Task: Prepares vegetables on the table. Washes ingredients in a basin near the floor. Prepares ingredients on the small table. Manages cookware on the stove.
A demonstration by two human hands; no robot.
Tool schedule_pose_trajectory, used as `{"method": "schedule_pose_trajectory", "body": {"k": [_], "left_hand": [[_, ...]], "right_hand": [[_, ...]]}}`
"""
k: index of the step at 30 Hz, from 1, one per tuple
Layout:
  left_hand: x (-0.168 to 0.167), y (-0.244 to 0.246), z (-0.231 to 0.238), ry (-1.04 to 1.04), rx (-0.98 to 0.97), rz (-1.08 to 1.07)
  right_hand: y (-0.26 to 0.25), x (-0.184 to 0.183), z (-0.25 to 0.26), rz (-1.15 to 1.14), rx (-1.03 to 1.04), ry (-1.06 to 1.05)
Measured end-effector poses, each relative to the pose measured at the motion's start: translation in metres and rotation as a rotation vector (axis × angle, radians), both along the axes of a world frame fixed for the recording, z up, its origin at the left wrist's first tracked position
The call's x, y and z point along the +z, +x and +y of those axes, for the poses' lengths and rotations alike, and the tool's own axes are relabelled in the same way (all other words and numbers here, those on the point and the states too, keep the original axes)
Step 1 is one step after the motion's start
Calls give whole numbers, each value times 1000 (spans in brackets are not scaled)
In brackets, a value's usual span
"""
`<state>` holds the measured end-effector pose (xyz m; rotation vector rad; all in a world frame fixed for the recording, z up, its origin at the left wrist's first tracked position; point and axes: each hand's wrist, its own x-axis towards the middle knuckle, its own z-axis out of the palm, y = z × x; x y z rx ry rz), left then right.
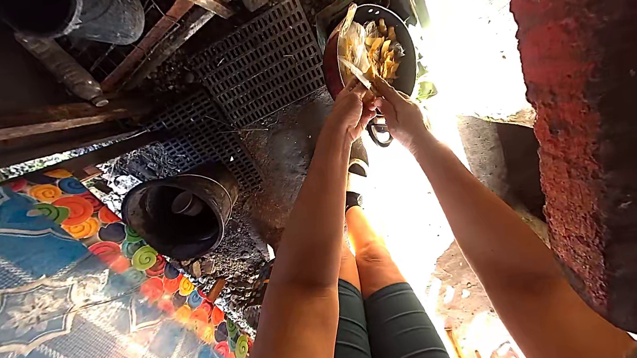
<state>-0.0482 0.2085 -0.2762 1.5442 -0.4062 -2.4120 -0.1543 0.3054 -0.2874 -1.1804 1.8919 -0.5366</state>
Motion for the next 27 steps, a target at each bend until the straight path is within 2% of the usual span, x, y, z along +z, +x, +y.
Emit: {"method": "schedule_pose_trajectory", "body": {"k": [3,7,12,15,21,24,27], "left_hand": [[5,0,-7,178,81,45],[5,4,-9,347,172,212],[-2,10,-11,311,144,300],[-5,9,-10,245,45,295],[6,-3,-3,-24,-138,-61],[8,-10,3,-66,-188,-167],[7,-15,11,-75,-199,-150]], "right_hand": [[3,-1,1,-144,-102,-52],[1,-1,1,-515,-457,127],[-9,8,2,-619,-277,118],[-10,5,3,-534,-157,23],[-7,20,-4,-273,12,75],[-6,19,-7,-207,22,98],[-8,8,-10,-98,-8,91]]}}
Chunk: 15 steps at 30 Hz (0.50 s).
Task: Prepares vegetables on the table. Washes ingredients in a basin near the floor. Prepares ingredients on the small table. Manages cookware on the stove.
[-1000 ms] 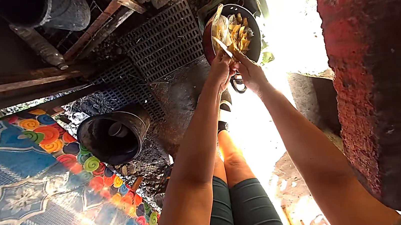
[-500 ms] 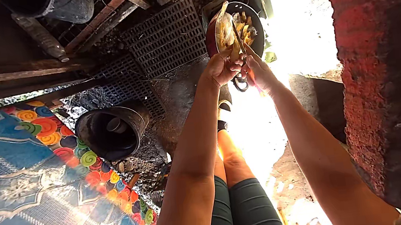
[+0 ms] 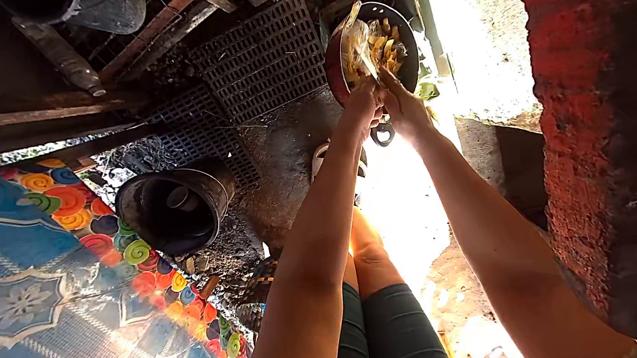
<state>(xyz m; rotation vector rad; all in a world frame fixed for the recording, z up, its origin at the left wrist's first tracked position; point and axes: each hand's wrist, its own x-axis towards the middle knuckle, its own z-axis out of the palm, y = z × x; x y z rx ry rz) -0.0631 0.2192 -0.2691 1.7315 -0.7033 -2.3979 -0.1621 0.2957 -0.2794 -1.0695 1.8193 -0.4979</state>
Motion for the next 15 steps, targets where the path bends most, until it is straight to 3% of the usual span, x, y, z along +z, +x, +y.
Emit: {"method": "schedule_pose_trajectory", "body": {"k": [4,8,12,15], "left_hand": [[-3,2,3,56,63,82],[0,14,-2,-79,132,-93],[-2,23,-4,-624,-296,-288],[3,9,-6,-849,-698,-386]], "right_hand": [[-10,-7,-7,-29,-40,59],[-10,25,-18,53,-7,287],[-4,44,-32,214,60,519],[0,56,-38,283,106,570]]}}
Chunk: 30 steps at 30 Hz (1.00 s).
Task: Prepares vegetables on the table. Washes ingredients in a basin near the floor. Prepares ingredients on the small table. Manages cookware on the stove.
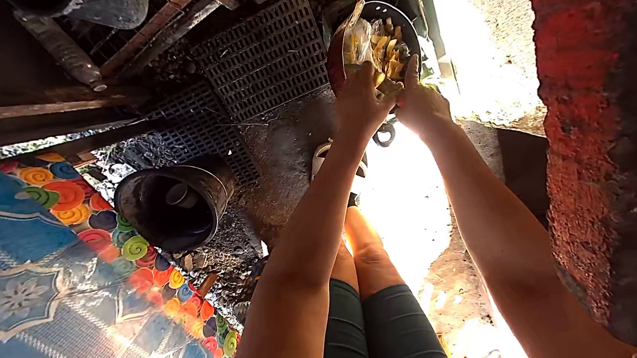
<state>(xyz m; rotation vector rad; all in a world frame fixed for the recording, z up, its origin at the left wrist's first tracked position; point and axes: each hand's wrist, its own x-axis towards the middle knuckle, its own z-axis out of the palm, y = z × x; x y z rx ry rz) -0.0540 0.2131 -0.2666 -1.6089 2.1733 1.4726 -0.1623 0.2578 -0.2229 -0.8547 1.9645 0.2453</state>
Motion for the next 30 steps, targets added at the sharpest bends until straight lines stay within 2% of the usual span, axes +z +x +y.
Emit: {"method": "schedule_pose_trajectory", "body": {"k": [2,4,7,9,11,13,14,16,18,20,22,26,28,30], "left_hand": [[-6,-11,-1,-77,-99,-74],[-14,-19,-4,-104,-98,-96],[-23,-30,-16,-175,-137,-175],[-29,-34,-28,-225,-182,-241],[-33,-35,-39,-242,-165,-297],[-27,-35,-43,-162,-45,-320],[-20,-32,-43,-88,72,-262],[-11,-21,-28,65,339,-8],[-6,-7,-3,356,530,281],[-7,14,25,610,577,450],[-2,42,45,735,636,513],[-12,128,68,741,954,581],[-16,188,75,734,1117,664],[-24,260,88,699,1183,674]], "right_hand": [[1,7,-1,30,29,-9],[0,15,2,56,45,-12],[-14,-6,31,199,82,-129],[-26,-13,49,242,41,-140],[-36,-2,61,228,-33,-107],[-37,13,67,164,-145,-93],[-33,19,67,118,-198,-103],[-19,15,71,104,-245,-145],[11,16,66,119,-227,-171],[48,21,59,79,-193,-185],[85,18,57,-4,-136,-238],[150,8,57,-275,16,-304],[181,-8,61,-409,102,-358],[221,-23,58,-452,138,-432]]}}
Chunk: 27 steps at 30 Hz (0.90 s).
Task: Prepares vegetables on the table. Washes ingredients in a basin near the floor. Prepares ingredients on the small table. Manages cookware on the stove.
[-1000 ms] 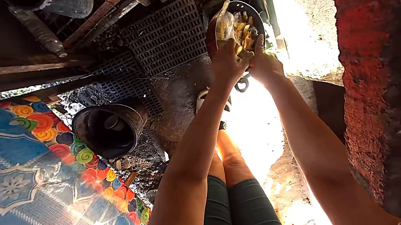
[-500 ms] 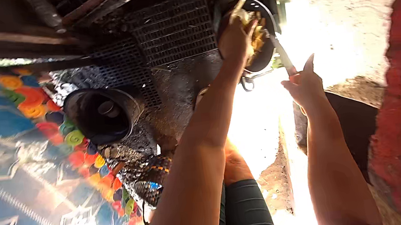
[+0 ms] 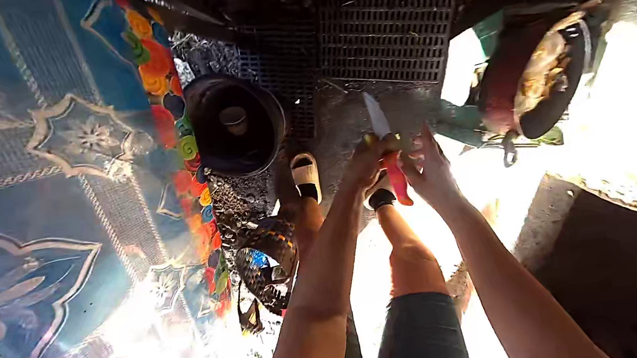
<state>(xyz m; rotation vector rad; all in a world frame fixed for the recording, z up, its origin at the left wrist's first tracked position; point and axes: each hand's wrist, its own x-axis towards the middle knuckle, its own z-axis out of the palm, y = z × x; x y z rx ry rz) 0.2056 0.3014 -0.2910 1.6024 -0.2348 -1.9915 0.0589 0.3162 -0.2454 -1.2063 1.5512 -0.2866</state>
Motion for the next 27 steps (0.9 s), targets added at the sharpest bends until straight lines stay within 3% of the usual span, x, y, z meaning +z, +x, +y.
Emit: {"method": "schedule_pose_trajectory", "body": {"k": [2,6,11,14,17,20,22,24,27], "left_hand": [[-16,79,19,34,40,-49],[-27,220,63,161,287,-132],[-33,346,120,347,230,-337],[-34,380,145,356,197,-348],[-31,388,158,345,293,-336],[-37,388,162,292,344,-316],[-42,382,159,264,337,-286],[-38,375,151,239,321,-254],[-34,362,115,151,329,-207]], "right_hand": [[55,-19,-10,-42,-13,-68],[212,-60,-39,-210,80,30],[419,-189,-66,-210,159,221],[491,-261,-69,-38,156,276],[513,-314,-56,19,51,451],[492,-343,-53,-241,-307,690],[477,-347,-61,-344,-463,643],[469,-331,-64,-321,-458,533],[457,-286,-75,-31,-183,239]]}}
